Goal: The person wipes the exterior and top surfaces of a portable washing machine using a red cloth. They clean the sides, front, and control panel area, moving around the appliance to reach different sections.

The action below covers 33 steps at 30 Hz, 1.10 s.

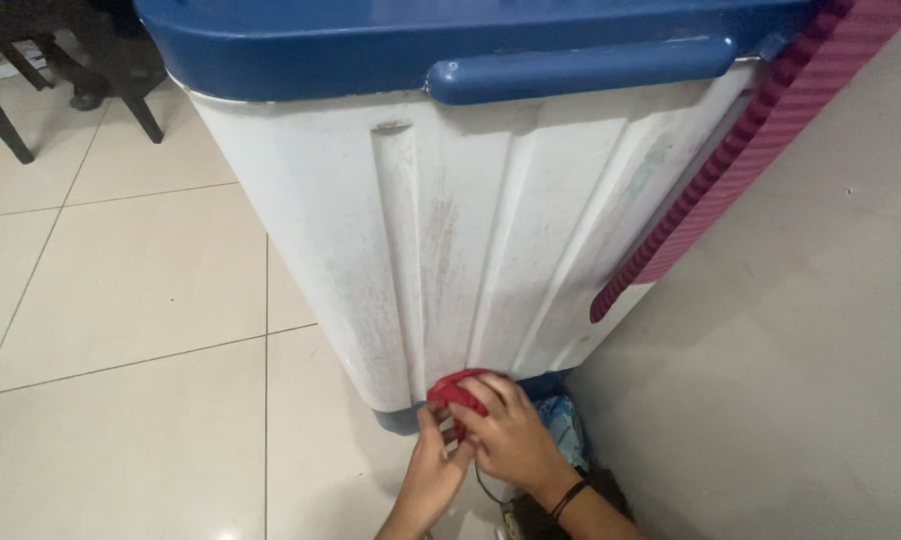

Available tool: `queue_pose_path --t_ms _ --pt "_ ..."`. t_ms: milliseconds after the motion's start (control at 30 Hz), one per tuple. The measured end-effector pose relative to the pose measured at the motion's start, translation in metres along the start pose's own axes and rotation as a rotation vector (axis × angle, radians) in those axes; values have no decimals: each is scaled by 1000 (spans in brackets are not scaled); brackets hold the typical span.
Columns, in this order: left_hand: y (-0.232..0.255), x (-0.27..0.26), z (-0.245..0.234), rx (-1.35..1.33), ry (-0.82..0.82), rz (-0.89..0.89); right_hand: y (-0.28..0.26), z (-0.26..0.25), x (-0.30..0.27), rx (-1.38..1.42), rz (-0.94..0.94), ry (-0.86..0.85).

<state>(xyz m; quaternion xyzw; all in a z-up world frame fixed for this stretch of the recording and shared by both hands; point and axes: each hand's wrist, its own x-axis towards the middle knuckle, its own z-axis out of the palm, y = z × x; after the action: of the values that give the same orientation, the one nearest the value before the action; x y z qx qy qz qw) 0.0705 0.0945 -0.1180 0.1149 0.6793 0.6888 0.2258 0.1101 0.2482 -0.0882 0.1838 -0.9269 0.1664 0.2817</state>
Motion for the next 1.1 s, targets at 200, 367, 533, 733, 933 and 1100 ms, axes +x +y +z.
queue_pose_path --t_ms 200,367,533,733,933,1100 --pt "-4 0 2 -259 155 26 -25 1 20 -110 -61 32" --pt "54 -20 6 -331 145 380 -35 -24 59 -203 -59 297" --pt "44 -20 -6 -206 174 220 -36 0 48 -244 -18 268" --pt "-25 1 -30 -366 75 -281 -17 43 4 -142 -99 -142" --pt "-22 -2 -18 -479 231 -229 -28 46 11 -218 -211 -132" --pt "33 -16 -9 -594 198 127 -30 20 48 -199 -253 254"
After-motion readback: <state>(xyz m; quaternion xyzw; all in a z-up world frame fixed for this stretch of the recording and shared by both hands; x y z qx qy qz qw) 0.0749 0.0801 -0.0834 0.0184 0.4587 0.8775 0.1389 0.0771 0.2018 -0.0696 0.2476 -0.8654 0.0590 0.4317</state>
